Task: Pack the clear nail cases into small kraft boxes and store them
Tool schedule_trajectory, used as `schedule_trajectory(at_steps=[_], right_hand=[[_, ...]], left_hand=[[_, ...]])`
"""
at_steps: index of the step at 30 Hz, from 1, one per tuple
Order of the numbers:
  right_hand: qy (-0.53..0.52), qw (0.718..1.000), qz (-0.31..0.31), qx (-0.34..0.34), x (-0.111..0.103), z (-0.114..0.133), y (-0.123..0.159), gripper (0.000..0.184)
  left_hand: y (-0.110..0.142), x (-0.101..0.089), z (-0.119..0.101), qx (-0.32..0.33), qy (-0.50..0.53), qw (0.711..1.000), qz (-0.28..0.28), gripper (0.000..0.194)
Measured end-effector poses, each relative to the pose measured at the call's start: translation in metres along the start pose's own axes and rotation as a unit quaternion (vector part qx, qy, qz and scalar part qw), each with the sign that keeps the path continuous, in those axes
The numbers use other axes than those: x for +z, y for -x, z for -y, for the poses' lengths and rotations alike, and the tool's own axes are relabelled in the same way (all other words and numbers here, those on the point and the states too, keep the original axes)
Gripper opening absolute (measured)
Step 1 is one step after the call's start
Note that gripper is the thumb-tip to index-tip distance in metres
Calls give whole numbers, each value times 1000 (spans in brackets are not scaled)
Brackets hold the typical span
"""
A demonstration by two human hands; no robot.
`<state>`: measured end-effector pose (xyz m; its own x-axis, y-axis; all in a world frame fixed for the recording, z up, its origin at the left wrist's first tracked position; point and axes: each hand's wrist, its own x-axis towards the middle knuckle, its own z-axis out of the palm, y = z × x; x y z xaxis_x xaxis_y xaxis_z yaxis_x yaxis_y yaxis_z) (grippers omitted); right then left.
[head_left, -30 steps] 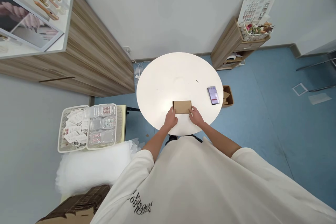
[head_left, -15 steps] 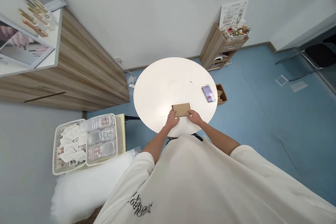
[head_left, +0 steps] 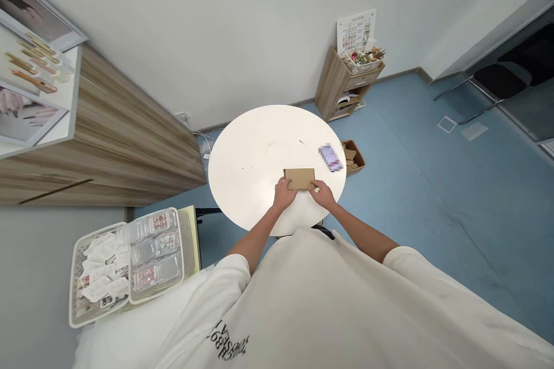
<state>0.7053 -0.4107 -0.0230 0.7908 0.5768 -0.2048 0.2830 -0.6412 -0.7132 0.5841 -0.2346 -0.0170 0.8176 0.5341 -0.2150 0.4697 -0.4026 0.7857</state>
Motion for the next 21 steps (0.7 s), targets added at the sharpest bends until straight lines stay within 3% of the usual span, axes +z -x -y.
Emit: schedule_trajectory(at_steps=[9,21], right_hand=[[-36,995,-87,-14,-83,-48,-24,44],[-102,980,-156,67,-186,-148,-40,58]], left_hand=[[-48,63,-83,58,-12,998,-9,43],[-107,176,-204,124,-27,990,61,44]])
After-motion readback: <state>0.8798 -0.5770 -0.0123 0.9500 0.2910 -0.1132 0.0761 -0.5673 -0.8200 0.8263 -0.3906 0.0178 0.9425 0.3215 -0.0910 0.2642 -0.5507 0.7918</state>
